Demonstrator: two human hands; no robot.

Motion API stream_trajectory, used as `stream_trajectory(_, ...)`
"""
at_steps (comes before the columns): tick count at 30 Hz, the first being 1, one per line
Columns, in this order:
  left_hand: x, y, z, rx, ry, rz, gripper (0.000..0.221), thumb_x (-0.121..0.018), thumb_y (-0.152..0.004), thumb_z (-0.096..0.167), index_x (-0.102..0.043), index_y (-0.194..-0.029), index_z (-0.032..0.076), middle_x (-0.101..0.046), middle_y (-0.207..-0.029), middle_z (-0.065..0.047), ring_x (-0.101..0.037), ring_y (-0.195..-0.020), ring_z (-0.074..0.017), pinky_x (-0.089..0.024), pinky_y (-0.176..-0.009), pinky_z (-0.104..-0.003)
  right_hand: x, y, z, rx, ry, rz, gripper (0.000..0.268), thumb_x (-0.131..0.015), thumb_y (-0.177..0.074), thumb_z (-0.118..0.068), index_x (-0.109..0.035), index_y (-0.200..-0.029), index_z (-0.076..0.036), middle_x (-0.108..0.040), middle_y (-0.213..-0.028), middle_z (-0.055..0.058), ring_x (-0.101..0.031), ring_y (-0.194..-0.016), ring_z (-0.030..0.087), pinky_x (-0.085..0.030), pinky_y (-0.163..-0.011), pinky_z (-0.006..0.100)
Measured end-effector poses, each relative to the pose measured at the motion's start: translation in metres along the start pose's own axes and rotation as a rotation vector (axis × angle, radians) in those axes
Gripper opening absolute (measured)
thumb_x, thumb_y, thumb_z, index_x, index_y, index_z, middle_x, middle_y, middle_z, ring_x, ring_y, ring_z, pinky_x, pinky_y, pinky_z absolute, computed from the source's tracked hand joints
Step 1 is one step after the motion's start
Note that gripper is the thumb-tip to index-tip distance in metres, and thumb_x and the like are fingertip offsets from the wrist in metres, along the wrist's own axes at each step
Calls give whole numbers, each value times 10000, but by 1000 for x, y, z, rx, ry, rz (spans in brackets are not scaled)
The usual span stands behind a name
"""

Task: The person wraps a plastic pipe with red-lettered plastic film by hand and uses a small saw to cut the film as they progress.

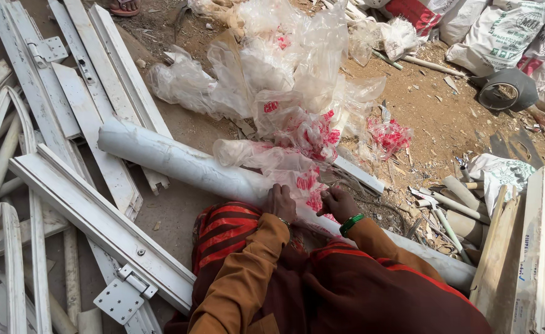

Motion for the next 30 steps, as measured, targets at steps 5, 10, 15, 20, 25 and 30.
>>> stream_trajectory(5,-28,4,-18,0,185,71,113,-672,-816,85,-668,-924,50,-655,-979,-183,-657,-871,-394,-536,-752,-504,86,19,-90,41,597,-267,343,-643,-951,-388,-653,-908,-48,-711,-780,151,-681,-733,337,-534,-719,457)
stream_trajectory(10,-4,11,-11,107,511,149,72,-682,-754,43,-704,-823,38,-688,-832,-172,-687,-710,-341,-565,-659,-432,98,34,-134,-219,1102,-628,481,-571,-946,-603,-772,-1023,-173,-758,-951,92,-711,-953,315,-534,-874,485)
stream_trajectory(15,1,9,-1,115,572,214,65,-706,-738,25,-708,-800,43,-694,-809,-146,-690,-715,-332,-563,-662,-426,-11,25,-88,48,845,-467,592,-661,-913,-541,-607,-1372,-171,-700,-1115,209,-649,-1059,413,-505,-898,513)
stream_trajectory(20,-8,11,-4,123,604,218,119,-723,-722,26,-715,-839,44,-691,-850,-158,-689,-758,-343,-560,-688,-436,-45,7,-49,288,559,122,498,-777,-798,-318,-640,-1229,-109,-648,-1188,207,-649,-1029,412,-533,-816,481)
stream_trajectory(25,6,14,11,189,525,191,207,-697,-749,34,-633,-945,40,-609,-955,-169,-643,-781,-358,-537,-688,-465,-60,5,-22,354,453,229,285,-743,-887,-195,-662,-1150,-120,-702,-1095,108,-690,-948,358,-546,-736,447)
stream_trajectory(30,23,-1,22,184,376,119,199,-710,-881,142,-559,-949,32,-574,-997,-196,-620,-828,-411,-504,-694,-508,-56,2,-23,375,503,237,260,-704,-926,-155,-680,-1173,-78,-651,-914,148,-658,-798,379,-502,-633,481)
Point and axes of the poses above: each hand's wrist, its own y-axis away from the middle knuckle, its own x-axis out of the back of the hand, z = x × y, the point moved 2 cm from there along -y, towards the middle knuckle
